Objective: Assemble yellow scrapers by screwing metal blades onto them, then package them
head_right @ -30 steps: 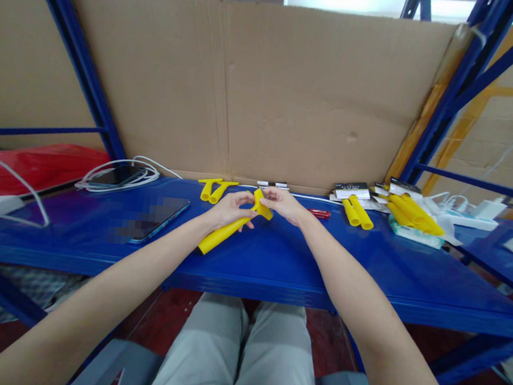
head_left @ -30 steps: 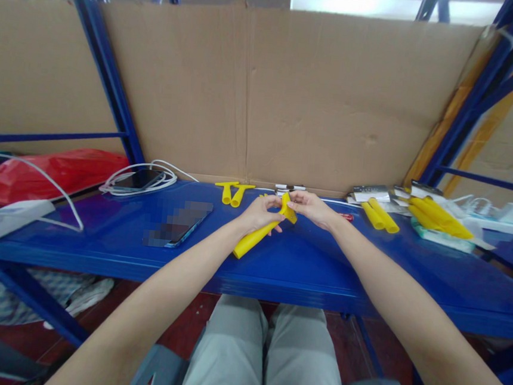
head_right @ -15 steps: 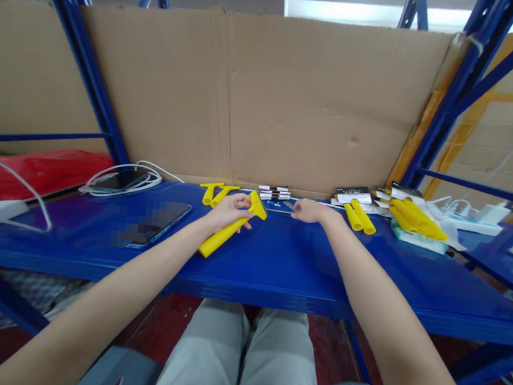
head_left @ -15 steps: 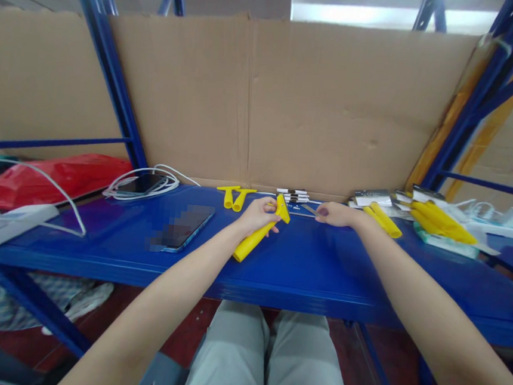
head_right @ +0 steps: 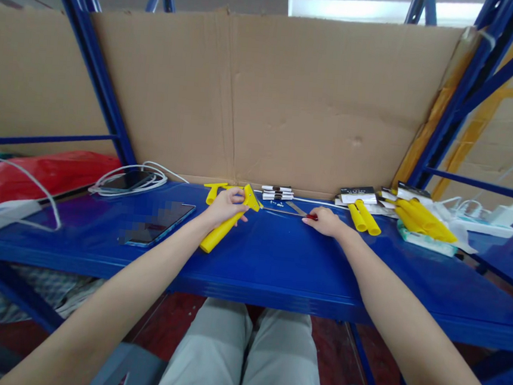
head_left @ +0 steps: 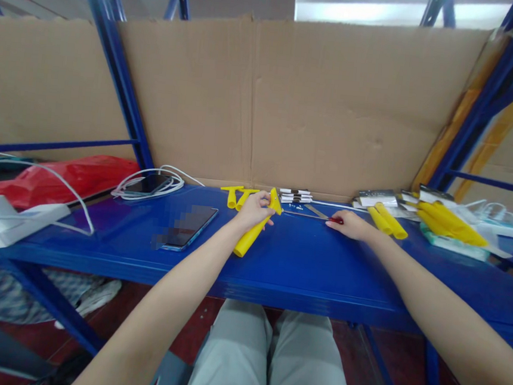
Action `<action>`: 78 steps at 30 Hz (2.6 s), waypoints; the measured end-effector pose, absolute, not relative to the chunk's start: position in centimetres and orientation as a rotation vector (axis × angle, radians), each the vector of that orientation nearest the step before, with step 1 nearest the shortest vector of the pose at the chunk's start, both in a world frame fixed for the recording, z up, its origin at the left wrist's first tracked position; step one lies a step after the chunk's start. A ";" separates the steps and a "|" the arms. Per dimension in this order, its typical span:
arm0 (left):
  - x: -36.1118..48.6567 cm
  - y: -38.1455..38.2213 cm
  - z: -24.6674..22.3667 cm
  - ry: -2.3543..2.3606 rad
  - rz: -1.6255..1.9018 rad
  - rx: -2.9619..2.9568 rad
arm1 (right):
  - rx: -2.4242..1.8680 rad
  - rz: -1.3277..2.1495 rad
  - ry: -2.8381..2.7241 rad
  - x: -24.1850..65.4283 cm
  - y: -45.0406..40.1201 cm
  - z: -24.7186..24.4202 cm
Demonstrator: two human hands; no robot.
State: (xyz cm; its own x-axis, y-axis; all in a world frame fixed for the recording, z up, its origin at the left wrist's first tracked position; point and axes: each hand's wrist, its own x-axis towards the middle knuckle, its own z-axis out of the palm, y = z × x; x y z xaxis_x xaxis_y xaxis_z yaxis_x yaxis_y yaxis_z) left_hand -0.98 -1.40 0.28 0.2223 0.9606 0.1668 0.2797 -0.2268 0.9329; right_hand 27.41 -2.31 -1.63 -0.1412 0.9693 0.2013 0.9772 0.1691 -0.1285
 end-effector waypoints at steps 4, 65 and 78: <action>-1.2 -1.1 0.3 1.191 1.048 1.670 | -1.992 -0.083 -2.134 26.8 -2.5 -1.7; -0.4 -2.4 0.3 1.222 0.960 1.741 | -1.565 0.338 -2.171 27.2 -5.4 1.3; -0.2 -2.6 0.6 1.245 0.943 1.729 | -1.537 0.363 -2.175 27.7 -5.0 0.9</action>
State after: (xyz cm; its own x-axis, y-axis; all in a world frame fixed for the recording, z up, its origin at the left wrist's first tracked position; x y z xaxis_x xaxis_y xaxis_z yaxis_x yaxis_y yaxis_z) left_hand -0.22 -2.61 0.56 0.2410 0.9631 0.1199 0.3763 -0.2066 0.9032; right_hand 27.66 -4.96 0.87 -0.2779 0.9379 0.2077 0.8196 0.3443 -0.4580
